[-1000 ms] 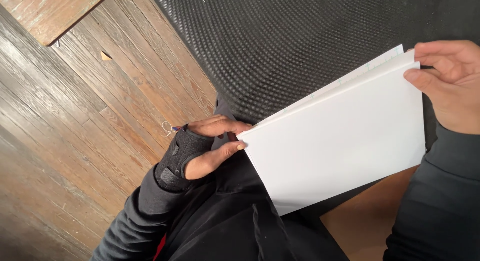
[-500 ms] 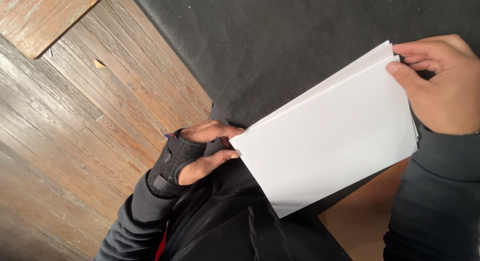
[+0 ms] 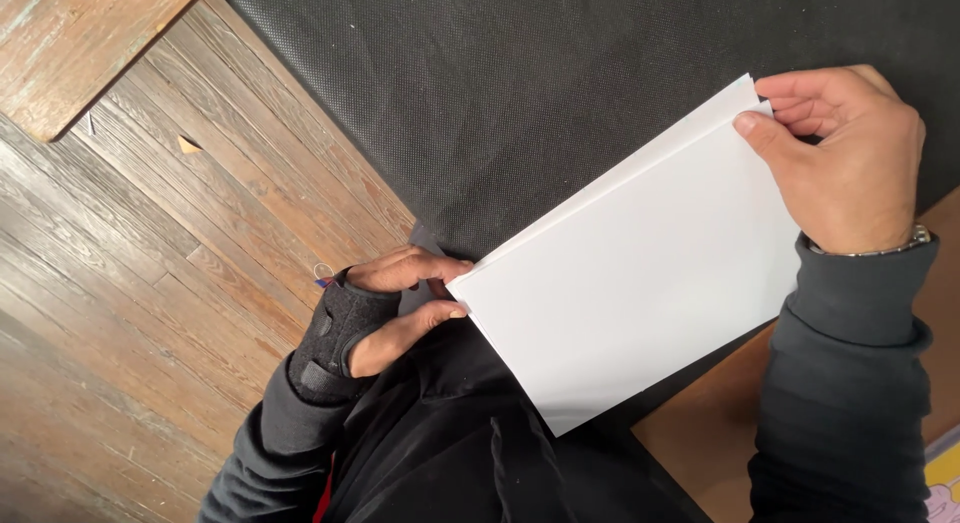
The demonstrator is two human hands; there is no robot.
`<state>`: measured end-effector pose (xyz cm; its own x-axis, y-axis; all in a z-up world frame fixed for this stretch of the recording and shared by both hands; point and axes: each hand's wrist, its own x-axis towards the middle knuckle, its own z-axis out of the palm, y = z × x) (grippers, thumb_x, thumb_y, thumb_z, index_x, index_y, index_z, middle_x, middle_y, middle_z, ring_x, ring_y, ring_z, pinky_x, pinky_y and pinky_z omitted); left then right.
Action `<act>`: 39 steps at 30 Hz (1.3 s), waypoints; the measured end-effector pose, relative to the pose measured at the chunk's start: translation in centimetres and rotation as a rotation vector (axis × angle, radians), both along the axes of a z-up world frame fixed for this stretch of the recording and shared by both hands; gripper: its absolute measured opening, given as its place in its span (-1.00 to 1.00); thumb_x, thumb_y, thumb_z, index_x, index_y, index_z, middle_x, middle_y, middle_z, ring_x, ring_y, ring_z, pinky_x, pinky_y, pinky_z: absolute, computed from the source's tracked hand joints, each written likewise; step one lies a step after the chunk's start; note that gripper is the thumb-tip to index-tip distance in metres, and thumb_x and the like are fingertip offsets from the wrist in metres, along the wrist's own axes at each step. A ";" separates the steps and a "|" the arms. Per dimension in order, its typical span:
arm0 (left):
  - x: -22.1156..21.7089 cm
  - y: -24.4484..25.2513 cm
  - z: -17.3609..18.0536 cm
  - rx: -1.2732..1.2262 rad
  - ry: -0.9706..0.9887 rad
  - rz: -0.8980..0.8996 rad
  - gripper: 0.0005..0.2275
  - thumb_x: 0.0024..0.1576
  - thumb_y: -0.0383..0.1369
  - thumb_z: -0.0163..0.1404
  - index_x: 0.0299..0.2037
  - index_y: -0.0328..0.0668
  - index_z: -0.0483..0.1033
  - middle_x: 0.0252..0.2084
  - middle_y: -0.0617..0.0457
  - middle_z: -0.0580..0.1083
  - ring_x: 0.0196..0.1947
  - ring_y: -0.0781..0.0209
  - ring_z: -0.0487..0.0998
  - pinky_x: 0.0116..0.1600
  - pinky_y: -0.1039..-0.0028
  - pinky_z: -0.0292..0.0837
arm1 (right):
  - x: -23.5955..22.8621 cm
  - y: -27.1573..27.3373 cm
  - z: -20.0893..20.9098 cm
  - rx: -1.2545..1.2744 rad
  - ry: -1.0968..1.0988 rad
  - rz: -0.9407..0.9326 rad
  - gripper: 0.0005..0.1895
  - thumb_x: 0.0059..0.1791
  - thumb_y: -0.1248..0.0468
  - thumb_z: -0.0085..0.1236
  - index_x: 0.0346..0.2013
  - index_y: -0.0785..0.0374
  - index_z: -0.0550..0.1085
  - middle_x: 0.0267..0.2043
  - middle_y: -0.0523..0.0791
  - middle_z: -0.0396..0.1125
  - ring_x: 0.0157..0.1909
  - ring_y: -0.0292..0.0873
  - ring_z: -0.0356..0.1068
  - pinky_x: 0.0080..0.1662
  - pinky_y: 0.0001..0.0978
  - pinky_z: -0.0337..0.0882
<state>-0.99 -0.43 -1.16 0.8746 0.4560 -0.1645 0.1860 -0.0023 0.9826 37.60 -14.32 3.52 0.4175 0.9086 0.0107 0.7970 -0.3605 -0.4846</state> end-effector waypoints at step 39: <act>0.3 0.4 0.5 0.002 0.021 -0.017 -0.77 0.21 -0.37 0.11 0.06 -0.18 0.58 -0.13 0.04 0.61 -0.17 0.23 0.64 -0.02 0.41 0.62 | 0.4 1.8 1.2 -0.092 0.211 -0.132 -0.76 0.03 0.34 0.34 -0.06 0.38 0.54 -0.19 -0.01 0.46 -0.19 -0.24 0.47 -0.11 -0.46 0.49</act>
